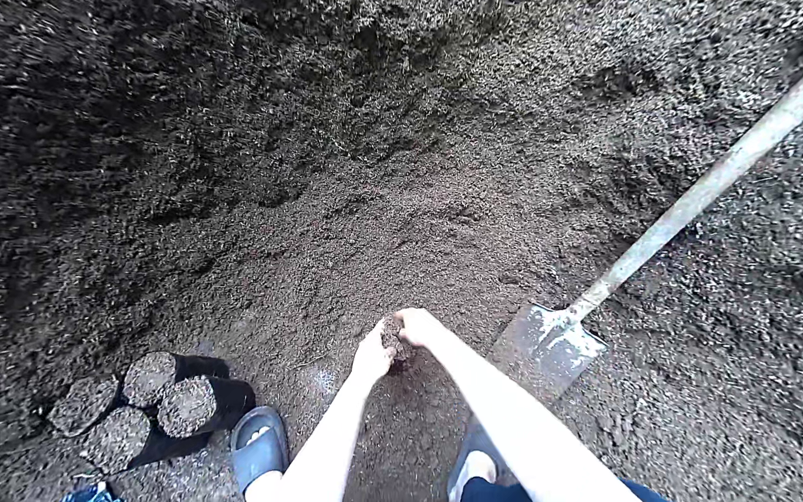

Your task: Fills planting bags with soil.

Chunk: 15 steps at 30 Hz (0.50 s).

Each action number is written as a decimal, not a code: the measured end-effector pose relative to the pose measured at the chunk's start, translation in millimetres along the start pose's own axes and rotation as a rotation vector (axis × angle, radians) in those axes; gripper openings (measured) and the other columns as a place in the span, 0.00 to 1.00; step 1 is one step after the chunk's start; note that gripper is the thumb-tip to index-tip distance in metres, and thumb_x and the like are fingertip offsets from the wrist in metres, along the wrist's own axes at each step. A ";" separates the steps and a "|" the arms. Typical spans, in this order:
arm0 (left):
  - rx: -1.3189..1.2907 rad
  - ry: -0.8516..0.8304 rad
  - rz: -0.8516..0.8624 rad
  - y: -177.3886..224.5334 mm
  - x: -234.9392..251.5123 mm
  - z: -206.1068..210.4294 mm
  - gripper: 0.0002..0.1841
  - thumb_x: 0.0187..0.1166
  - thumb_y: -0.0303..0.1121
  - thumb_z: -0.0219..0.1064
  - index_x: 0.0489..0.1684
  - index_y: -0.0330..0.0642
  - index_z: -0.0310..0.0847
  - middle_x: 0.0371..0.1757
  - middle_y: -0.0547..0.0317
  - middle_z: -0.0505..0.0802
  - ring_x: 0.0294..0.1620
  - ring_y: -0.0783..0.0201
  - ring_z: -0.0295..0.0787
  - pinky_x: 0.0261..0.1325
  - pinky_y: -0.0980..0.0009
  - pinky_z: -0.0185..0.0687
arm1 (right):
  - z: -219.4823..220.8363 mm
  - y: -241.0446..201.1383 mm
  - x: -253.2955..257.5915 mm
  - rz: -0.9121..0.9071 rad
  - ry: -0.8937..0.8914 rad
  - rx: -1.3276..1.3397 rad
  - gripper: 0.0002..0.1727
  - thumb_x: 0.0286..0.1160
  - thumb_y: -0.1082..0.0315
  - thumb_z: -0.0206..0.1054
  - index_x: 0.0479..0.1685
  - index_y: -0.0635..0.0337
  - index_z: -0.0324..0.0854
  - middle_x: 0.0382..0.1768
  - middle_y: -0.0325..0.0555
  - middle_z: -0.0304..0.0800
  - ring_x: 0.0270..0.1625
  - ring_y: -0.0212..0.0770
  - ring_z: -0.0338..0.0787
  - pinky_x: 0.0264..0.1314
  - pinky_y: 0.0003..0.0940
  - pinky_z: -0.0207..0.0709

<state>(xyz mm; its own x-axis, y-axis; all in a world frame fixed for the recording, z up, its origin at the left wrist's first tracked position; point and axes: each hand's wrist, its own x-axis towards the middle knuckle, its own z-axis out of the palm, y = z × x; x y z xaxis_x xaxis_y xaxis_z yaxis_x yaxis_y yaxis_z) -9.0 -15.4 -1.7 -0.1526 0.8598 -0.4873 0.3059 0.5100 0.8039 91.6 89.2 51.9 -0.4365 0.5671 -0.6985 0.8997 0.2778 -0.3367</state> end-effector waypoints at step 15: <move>0.433 -0.086 -0.211 13.4 -18.8 -20.6 0.26 0.94 0.49 0.44 0.71 0.40 0.79 0.70 0.38 0.87 0.75 0.41 0.82 0.71 0.34 0.74 | 14.3 31.7 -21.2 0.159 0.105 -0.148 0.26 0.92 0.53 0.47 0.78 0.54 0.76 0.75 0.56 0.83 0.78 0.57 0.81 0.75 0.65 0.72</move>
<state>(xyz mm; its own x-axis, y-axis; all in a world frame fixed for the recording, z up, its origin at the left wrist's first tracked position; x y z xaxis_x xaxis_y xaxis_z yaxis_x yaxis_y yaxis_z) -21.3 -24.2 25.2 -0.1805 0.7241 -0.6657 0.6425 0.5992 0.4776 129.3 74.8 47.0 -0.2943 0.6884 -0.6630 0.9503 0.2847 -0.1262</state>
